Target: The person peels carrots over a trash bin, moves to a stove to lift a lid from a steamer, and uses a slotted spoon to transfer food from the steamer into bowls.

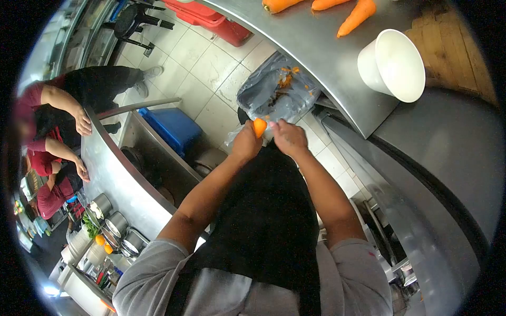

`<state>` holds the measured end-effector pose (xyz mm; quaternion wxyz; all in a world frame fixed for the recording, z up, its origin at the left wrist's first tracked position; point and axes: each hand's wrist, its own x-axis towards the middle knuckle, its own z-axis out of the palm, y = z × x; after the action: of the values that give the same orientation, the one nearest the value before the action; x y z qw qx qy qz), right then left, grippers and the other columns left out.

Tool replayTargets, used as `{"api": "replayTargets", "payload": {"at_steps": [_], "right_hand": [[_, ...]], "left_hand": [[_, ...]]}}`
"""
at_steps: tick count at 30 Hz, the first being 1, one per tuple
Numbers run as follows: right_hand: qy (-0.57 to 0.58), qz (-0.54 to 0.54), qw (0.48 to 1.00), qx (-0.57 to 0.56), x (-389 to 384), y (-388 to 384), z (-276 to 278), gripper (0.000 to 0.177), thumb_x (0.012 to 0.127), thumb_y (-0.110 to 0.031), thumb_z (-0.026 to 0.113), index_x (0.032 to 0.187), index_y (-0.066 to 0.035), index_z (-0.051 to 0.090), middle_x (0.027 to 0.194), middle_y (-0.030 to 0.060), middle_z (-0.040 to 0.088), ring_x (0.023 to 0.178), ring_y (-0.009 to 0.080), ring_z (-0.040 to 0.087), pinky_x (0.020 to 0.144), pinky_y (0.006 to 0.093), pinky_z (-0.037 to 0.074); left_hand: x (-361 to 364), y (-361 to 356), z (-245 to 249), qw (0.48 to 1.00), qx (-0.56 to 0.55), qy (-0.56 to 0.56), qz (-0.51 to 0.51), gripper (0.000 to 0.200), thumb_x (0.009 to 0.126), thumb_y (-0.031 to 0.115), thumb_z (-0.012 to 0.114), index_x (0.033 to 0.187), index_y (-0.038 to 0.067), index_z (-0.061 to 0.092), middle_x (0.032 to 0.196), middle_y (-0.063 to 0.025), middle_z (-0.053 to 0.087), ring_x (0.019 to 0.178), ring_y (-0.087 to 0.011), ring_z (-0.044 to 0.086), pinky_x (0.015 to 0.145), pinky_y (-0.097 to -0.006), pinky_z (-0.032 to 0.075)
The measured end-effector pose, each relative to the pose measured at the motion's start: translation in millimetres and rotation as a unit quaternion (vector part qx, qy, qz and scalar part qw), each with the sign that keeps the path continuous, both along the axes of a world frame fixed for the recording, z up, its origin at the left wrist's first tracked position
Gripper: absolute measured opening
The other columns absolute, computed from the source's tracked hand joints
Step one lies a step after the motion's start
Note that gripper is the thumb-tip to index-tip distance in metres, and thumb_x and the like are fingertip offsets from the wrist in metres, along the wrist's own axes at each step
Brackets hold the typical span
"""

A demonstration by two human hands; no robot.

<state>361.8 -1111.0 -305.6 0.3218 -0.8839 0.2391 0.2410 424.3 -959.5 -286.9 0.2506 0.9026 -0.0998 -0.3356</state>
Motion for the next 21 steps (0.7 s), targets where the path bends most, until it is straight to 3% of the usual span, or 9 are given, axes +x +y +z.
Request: {"api": "replayTargets", "payload": {"at_steps": [2,5,7,10,14,16,18,20,21], "right_hand": [[-0.019,0.045,0.999,0.019,4,3,23,0.054,0.098,-0.048,0.031,0.097,-0.003,0.060,0.092,0.0234,0.066,0.094,0.0416,0.062,0.083,0.0514,0.045],[0.097,-0.025,0.995,-0.002,-17,-30,-16,0.066,0.098,-0.054,0.025,0.099,0.000,0.064,0.105,0.0268,0.064,0.099,0.0435,0.061,0.087,0.0511,0.046],[0.051,-0.008,0.999,0.001,-36,-33,-39,0.065,0.098,-0.054,0.028,0.097,-0.002,0.066,0.104,0.0255,0.064,0.099,0.0423,0.061,0.087,0.0505,0.046],[0.059,-0.007,0.997,0.045,-35,-15,10,0.061,0.095,-0.057,0.031,0.109,-0.006,0.063,0.106,0.0228,0.065,0.102,0.0423,0.060,0.090,0.0495,0.045],[0.050,0.009,0.997,0.063,-33,0,31,0.062,0.095,-0.057,0.033,0.110,-0.005,0.063,0.105,0.0257,0.064,0.102,0.0418,0.060,0.090,0.0489,0.046],[0.036,0.000,0.998,0.055,-25,1,42,0.061,0.095,-0.057,0.034,0.109,-0.004,0.063,0.104,0.0253,0.065,0.101,0.0418,0.061,0.089,0.0490,0.046],[0.038,-0.006,0.998,0.048,-18,0,50,0.061,0.095,-0.057,0.035,0.108,-0.004,0.062,0.102,0.0250,0.065,0.100,0.0417,0.061,0.088,0.0490,0.047],[0.024,-0.025,0.999,0.034,-13,-2,56,0.060,0.095,-0.056,0.035,0.104,-0.004,0.062,0.099,0.0245,0.066,0.097,0.0426,0.062,0.086,0.0493,0.047],[0.026,-0.029,0.999,0.034,-12,-1,54,0.060,0.095,-0.056,0.035,0.104,-0.004,0.062,0.099,0.0245,0.066,0.097,0.0426,0.062,0.086,0.0493,0.047]], "left_hand": [[-4,-3,6,1.000,0.012,-0.005,-0.009,0.031,0.080,0.011,0.062,0.104,-0.002,0.048,0.095,-0.0274,0.064,0.087,-0.0437,0.063,0.077,-0.0510,0.049],[-8,8,14,0.998,-0.019,-0.038,-0.046,0.037,0.079,0.010,0.063,0.110,-0.001,0.047,0.096,-0.0268,0.064,0.090,-0.0444,0.062,0.078,-0.0520,0.049],[12,11,36,0.996,-0.053,-0.064,-0.016,0.042,0.078,0.012,0.066,0.113,0.000,0.047,0.097,-0.0274,0.063,0.092,-0.0454,0.061,0.079,-0.0519,0.048],[79,-14,103,0.985,-0.138,-0.097,0.043,0.049,0.077,0.016,0.068,0.117,0.000,0.045,0.101,-0.0274,0.063,0.097,-0.0442,0.060,0.082,-0.0482,0.049],[204,-72,160,0.950,-0.165,-0.265,-0.010,0.049,0.076,0.020,0.072,0.115,0.001,0.049,0.101,-0.0254,0.063,0.096,-0.0422,0.062,0.083,-0.0455,0.049],[261,-104,166,0.940,-0.173,-0.287,-0.059,0.044,0.079,0.021,0.067,0.115,-0.001,0.053,0.112,-0.0263,0.059,0.104,-0.0420,0.058,0.088,-0.0465,0.047],[304,-134,163,0.946,-0.150,-0.279,-0.070,0.045,0.078,0.022,0.068,0.114,0.000,0.054,0.111,-0.0247,0.060,0.104,-0.0402,0.059,0.087,-0.0452,0.048],[310,-154,164,0.953,-0.126,-0.266,-0.077,0.046,0.077,0.023,0.069,0.113,0.000,0.056,0.109,-0.0231,0.061,0.104,-0.0383,0.059,0.087,-0.0440,0.048],[302,-165,178,0.932,-0.059,-0.339,-0.114,0.046,0.077,0.026,0.069,0.114,0.000,0.057,0.110,-0.0209,0.061,0.107,-0.0364,0.058,0.088,-0.0430,0.048]]}}
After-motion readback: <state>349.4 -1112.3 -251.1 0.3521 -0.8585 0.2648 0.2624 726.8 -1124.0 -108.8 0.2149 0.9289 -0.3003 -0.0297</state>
